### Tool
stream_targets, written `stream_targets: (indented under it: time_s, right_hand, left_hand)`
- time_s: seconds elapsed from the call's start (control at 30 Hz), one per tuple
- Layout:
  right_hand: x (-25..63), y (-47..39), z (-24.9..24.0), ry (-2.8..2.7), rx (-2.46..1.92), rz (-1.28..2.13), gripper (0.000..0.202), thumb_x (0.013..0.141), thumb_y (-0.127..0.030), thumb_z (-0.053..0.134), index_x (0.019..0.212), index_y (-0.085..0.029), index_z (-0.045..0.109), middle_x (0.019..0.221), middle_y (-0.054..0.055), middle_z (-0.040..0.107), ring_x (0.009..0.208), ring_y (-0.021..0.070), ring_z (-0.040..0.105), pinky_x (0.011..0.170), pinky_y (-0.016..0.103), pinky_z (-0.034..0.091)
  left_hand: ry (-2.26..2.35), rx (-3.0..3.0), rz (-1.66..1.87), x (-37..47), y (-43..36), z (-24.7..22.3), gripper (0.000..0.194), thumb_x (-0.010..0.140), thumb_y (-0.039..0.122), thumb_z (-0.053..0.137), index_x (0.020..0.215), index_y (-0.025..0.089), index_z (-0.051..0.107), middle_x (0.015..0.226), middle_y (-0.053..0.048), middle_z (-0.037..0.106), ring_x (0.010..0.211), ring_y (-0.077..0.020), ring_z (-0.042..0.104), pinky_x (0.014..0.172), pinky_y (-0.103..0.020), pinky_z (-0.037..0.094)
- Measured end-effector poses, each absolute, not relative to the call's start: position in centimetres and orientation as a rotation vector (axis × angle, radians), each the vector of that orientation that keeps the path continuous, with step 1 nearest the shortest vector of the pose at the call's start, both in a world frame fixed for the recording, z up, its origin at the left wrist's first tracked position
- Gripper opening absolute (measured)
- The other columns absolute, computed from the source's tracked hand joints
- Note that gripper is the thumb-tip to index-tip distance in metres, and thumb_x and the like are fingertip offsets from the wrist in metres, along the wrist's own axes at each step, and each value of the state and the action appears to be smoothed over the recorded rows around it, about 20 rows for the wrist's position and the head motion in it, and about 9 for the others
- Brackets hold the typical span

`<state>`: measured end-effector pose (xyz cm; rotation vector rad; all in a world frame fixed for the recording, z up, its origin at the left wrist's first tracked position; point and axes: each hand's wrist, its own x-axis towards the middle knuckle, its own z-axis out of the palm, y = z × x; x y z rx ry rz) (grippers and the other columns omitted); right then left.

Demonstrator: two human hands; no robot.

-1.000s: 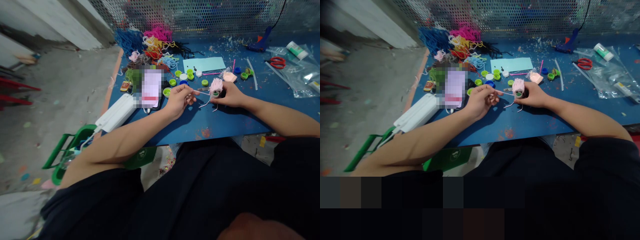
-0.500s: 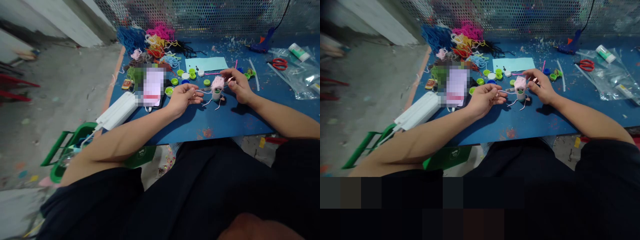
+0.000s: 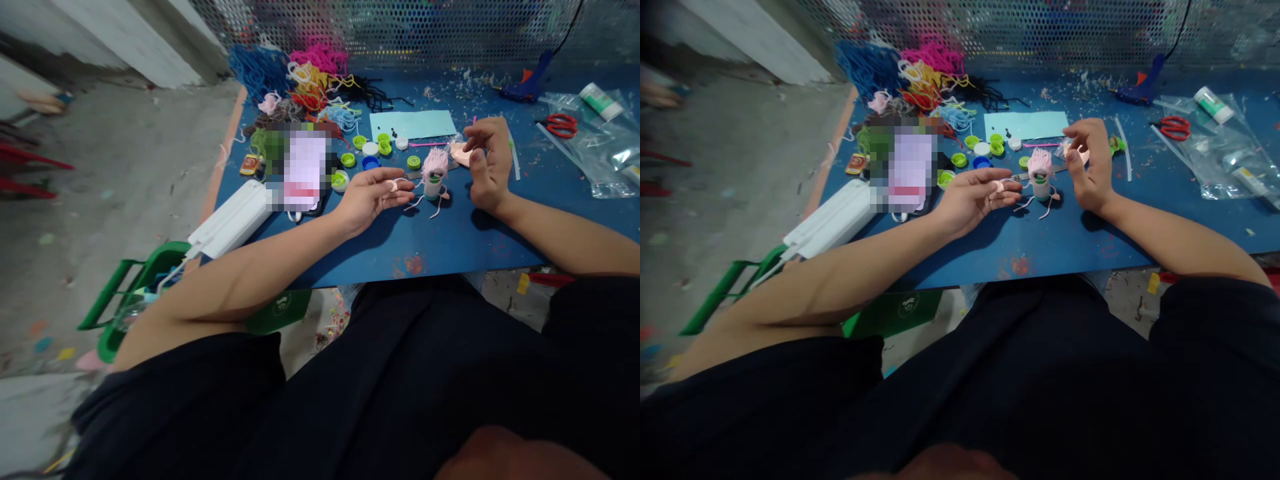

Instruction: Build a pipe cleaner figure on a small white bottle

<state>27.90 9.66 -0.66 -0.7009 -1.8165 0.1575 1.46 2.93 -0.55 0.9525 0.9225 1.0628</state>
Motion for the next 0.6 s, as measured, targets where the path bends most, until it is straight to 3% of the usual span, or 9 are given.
stream_targets:
  time_s: [0.1,0.27,0.47,0.6]
  right_hand:
    - [27.6,9.0,-0.3,-1.891,-0.685,0.044,0.057,0.105,-0.075,0.035,0.121,-0.029,0.064,0.106,0.011,0.063,0.088,0.0273,0.064,0.080,0.051,0.057]
    - [27.9,8.7,-0.4,-1.953,-0.589,0.014,0.046,0.107,-0.066,0.042,0.127,-0.031,0.065,0.110,0.012,0.066,0.093,0.0274,0.063,0.084,0.051,0.056]
    - [28.6,8.6,-1.6,-2.223,-0.674,-0.241,0.052,0.103,-0.071,0.051,0.119,-0.025,0.071,0.107,0.012,0.072,0.100,0.0274,0.066,0.094,0.051,0.053]
    - [27.8,7.5,-2.3,-2.379,-0.472,-0.344,0.040,0.105,-0.065,0.055,0.113,-0.030,0.072,0.101,0.004,0.070,0.095,0.0223,0.066,0.089,0.046,0.049]
  left_hand:
    - [0.868,1.001,1.058,1.4,2.9,-1.0,0.048,0.083,0.008,0.075,0.128,0.016,0.058,0.108,-0.009,0.080,0.097,-0.0204,0.083,0.106,-0.043,0.066]
    - [0.849,1.091,1.007,1.3,3.1,-1.5,0.046,0.088,0.015,0.072,0.129,0.020,0.051,0.106,-0.006,0.078,0.094,-0.0195,0.082,0.098,-0.042,0.067]
    - [0.782,1.325,0.960,1.5,2.6,-1.9,0.046,0.092,0.045,0.083,0.116,0.021,0.052,0.101,-0.008,0.078,0.090,-0.0209,0.081,0.083,-0.036,0.065]
    - [0.716,1.450,0.956,1.8,2.1,-2.0,0.051,0.086,0.056,0.088,0.099,0.022,0.053,0.089,-0.005,0.075,0.082,-0.0192,0.078,0.076,-0.031,0.062]
